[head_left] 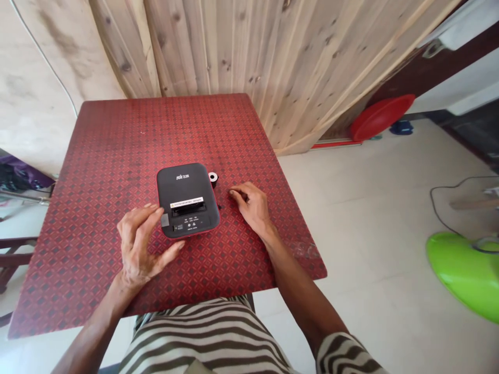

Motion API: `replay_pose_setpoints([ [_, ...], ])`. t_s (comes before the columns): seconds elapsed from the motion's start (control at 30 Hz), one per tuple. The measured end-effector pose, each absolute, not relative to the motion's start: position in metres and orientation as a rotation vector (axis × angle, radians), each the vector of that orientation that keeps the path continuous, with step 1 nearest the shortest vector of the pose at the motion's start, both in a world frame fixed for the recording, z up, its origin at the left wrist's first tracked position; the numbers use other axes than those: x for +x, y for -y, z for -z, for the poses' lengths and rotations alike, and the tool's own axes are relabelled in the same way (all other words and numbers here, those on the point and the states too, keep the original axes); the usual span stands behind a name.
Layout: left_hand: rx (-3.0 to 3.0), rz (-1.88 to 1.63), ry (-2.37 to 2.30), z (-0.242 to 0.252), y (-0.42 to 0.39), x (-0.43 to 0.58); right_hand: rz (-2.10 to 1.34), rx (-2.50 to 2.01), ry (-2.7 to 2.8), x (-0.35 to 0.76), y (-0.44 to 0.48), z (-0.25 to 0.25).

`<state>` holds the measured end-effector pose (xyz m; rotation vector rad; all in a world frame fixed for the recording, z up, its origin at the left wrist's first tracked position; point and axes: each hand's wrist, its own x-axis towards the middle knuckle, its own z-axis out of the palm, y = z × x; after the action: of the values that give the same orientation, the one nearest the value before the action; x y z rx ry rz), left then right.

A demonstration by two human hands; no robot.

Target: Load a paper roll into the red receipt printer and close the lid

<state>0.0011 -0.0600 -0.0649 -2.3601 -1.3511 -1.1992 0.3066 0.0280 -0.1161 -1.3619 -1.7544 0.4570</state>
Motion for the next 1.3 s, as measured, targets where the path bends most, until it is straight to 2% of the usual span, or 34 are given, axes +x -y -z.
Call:
replay_pose_setpoints([
  [0.73,-2.403,1.248,1.358,0.090,0.061,-0.007,-0.509,-1.456,1.733,0.305,-0.031,0.121],
  [1.1,-2.516,1.503,1.516,0.095,0.057,-0.012,-0.484,-1.454,1.739,0.306,-0.031,0.124],
  [1.2,-2.505,1.471,1.503,0.094,0.057,-0.010,-0.480,-1.435,1.711,0.306,-0.029,0.115],
  [1.3,-2.486,1.386,1.450,0.094,0.058,-0.009,-0.384,-1.378,1.711,0.300,-0.022,0.083],
])
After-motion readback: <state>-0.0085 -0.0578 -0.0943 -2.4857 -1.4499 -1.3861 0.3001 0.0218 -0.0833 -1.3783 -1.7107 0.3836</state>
